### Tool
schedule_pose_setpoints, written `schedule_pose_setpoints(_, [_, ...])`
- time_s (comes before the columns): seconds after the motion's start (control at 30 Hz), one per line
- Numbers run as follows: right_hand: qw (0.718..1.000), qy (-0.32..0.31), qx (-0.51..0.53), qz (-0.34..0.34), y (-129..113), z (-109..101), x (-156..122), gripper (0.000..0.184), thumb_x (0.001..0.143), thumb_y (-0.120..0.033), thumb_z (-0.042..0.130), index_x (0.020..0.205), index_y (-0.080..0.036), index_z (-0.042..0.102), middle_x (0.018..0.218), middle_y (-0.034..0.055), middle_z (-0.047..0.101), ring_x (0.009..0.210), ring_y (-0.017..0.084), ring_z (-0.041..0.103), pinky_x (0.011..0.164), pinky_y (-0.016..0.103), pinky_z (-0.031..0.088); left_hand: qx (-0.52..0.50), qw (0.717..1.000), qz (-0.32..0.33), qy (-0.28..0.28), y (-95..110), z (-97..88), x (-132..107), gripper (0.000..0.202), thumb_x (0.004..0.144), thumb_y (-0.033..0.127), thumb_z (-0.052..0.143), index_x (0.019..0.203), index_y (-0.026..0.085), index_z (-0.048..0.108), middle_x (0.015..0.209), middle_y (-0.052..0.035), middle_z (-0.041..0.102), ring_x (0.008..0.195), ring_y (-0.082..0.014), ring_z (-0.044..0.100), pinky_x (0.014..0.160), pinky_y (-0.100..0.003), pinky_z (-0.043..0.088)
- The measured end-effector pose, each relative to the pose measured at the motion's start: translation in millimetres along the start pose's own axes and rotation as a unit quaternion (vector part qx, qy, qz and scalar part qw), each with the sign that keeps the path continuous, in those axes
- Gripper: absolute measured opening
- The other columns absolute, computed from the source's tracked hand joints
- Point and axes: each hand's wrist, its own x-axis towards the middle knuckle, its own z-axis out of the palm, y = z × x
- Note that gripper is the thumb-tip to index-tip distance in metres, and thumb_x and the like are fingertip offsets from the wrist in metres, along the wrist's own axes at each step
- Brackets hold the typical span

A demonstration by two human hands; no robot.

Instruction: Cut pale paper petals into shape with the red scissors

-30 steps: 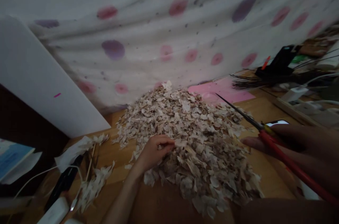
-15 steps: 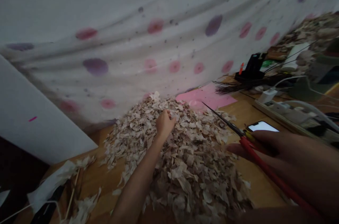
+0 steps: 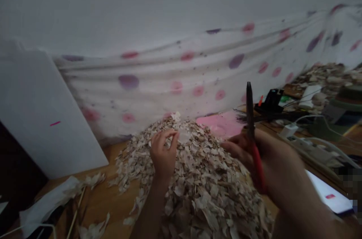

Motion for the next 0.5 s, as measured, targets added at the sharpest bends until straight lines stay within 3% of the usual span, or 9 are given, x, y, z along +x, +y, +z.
schedule_pose_setpoints(0.07, [0.995,-0.04,0.091,0.019,-7,29,-4,0.062,0.067,-0.082,0.067,0.077,-0.021,0.065,0.079,0.0098,0.073,0.066,0.024,0.068,0.055,0.032,0.051,-0.021,0.999,-0.002,0.029,7,-10.3,0,0.014,0.08,0.033,0.073,0.086,0.021,0.071,0.087,-0.0042,0.075,0.085,-0.0198,0.07,0.089,-0.034,0.05])
schedule_pose_setpoints(0.17, [0.985,-0.07,0.152,0.04,-11,66,-8,0.058,0.066,-0.071,0.077,0.09,-0.019,0.065,0.098,0.0131,0.074,0.083,0.027,0.07,0.071,0.037,0.056,-0.076,0.995,-0.052,0.029,16,-23.7,3,0.018,0.081,0.033,0.074,0.092,0.02,0.07,0.085,-0.0041,0.076,0.083,-0.0194,0.071,0.082,-0.031,0.052])
schedule_pose_setpoints(0.23, [0.98,-0.06,0.184,0.043,-13,83,-8,0.054,0.063,-0.065,0.082,0.082,-0.019,0.061,0.093,0.0111,0.072,0.081,0.025,0.069,0.072,0.036,0.055,-0.108,0.991,-0.074,0.001,24,-33.4,5,0.02,0.081,0.032,0.074,0.096,0.02,0.067,0.084,-0.0027,0.076,0.083,-0.0179,0.071,0.084,-0.029,0.051])
schedule_pose_setpoints(0.33, [0.962,-0.082,0.257,0.047,-22,97,-9,0.052,0.062,-0.056,0.086,0.068,-0.021,0.049,0.068,-0.0003,0.06,0.059,0.015,0.056,0.055,0.026,0.048,-0.152,0.985,-0.083,-0.03,37,-47.0,7,0.018,0.082,0.029,0.072,0.096,0.02,0.065,0.084,-0.0014,0.074,0.08,-0.0151,0.07,0.079,-0.025,0.052])
schedule_pose_setpoints(0.4, [0.949,-0.084,0.298,0.059,-32,100,-11,0.055,0.063,-0.054,0.086,0.065,-0.021,0.042,0.059,-0.0058,0.047,0.051,0.01,0.045,0.048,0.021,0.039,-0.194,0.975,-0.101,-0.036,46,-53.4,8,0.017,0.081,0.028,0.073,0.093,0.02,0.063,0.084,-0.0008,0.072,0.08,-0.0139,0.069,0.076,-0.023,0.052])
schedule_pose_setpoints(0.5, [0.943,-0.063,0.32,0.062,-46,99,-14,0.057,0.064,-0.051,0.086,0.062,-0.021,0.038,0.058,-0.0069,0.042,0.05,0.008,0.04,0.046,0.019,0.035,-0.259,0.952,-0.154,-0.054,55,-59.0,7,0.022,0.077,0.027,0.076,0.09,0.02,0.06,0.081,0.0008,0.07,0.078,-0.0119,0.068,0.073,-0.019,0.052])
